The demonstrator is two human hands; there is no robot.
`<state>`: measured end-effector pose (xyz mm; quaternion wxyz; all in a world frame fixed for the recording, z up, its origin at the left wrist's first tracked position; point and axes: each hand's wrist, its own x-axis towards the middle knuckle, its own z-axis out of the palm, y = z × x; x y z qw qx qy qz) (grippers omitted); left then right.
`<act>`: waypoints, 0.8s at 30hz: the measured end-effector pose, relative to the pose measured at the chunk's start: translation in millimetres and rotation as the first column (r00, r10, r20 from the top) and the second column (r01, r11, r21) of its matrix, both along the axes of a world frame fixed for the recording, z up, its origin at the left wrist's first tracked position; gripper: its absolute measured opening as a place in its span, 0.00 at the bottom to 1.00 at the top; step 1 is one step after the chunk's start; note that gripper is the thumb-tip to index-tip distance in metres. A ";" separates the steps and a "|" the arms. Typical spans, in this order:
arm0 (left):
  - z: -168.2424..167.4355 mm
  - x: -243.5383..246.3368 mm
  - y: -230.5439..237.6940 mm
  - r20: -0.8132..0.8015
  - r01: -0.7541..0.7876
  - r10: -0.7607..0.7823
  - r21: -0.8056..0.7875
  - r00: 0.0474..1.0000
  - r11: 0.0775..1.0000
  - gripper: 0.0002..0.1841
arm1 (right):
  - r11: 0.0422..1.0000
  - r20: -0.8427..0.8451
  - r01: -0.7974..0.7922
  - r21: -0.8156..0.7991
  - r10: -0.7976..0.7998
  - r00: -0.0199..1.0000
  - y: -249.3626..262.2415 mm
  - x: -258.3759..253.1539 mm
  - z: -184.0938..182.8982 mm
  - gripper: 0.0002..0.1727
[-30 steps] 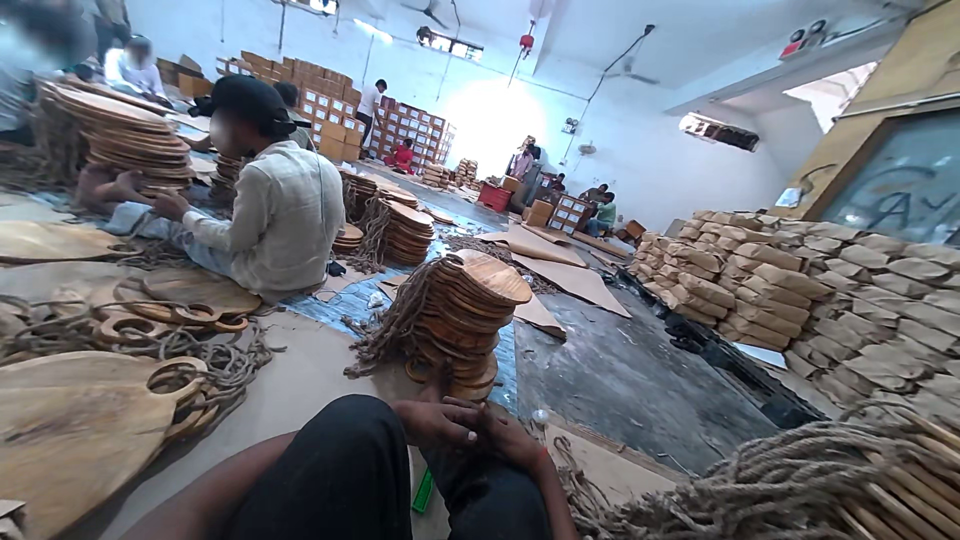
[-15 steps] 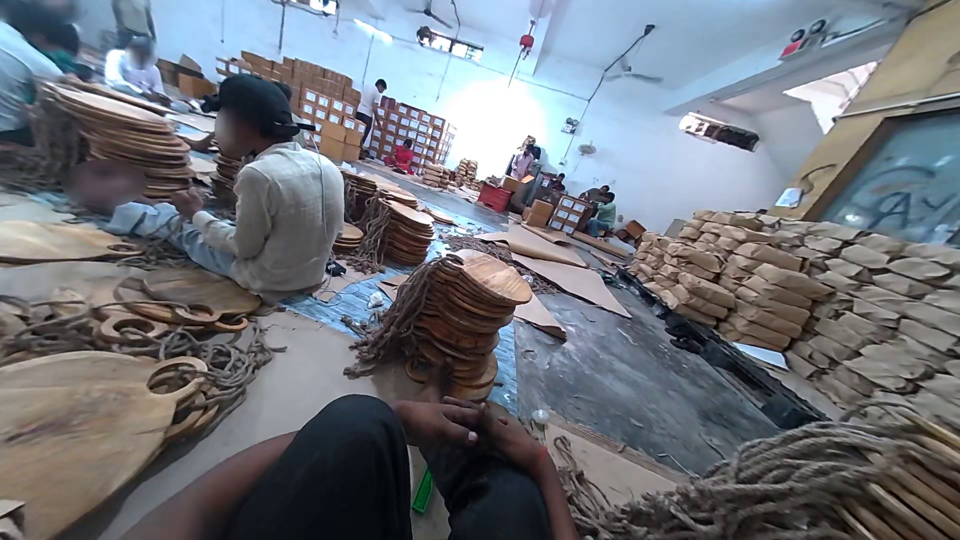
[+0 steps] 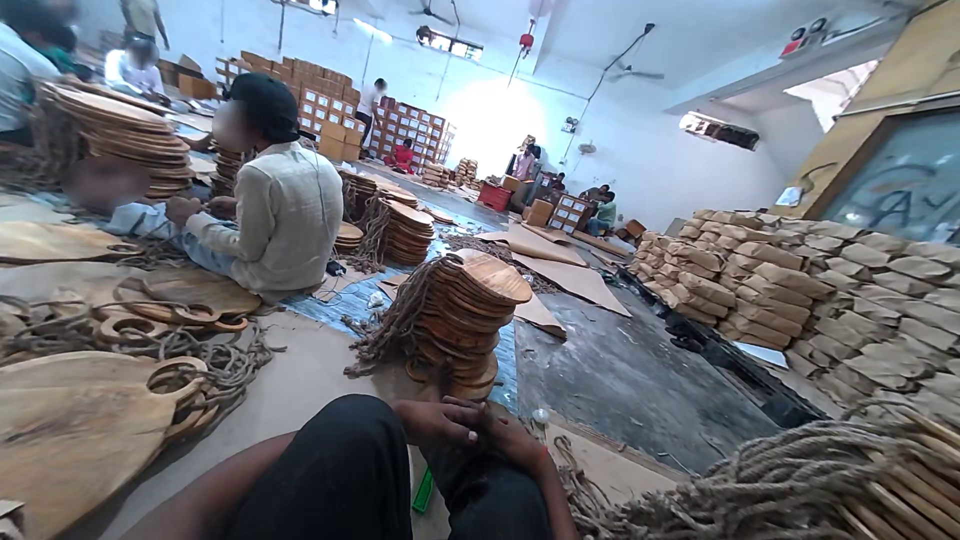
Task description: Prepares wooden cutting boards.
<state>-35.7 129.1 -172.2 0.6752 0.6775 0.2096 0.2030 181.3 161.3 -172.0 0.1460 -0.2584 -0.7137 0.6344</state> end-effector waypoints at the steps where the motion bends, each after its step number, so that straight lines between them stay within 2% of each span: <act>1: -0.2 0.1 0.2 0.005 0.001 -0.001 0.001 1.000 1.000 0.25 | 1.000 0.000 0.003 -0.001 -0.003 1.000 -0.9 -0.2 0.7 0.40; 6: 0.3 0.1 0.3 0.000 0.001 -0.001 -0.002 1.000 1.000 0.24 | 0.999 0.017 0.036 -0.006 -0.036 0.999 -2.1 0.4 1.8 0.37; 11: 8.9 0.4 -7.2 -0.044 -0.027 0.028 0.034 0.999 0.999 0.25 | 0.995 0.041 0.081 0.058 -0.083 0.996 -6.8 -1.0 5.9 0.35; 16: 4.3 -0.1 -2.7 -0.011 0.003 -0.003 0.007 1.000 1.000 0.25 | 0.999 0.016 0.036 0.038 -0.037 0.999 -1.2 0.2 0.9 0.38; 24: 4.5 -0.1 -2.5 -0.013 0.003 -0.003 0.031 1.000 1.000 0.24 | 0.998 0.042 0.043 0.040 -0.045 0.998 -1.8 0.5 3.2 0.38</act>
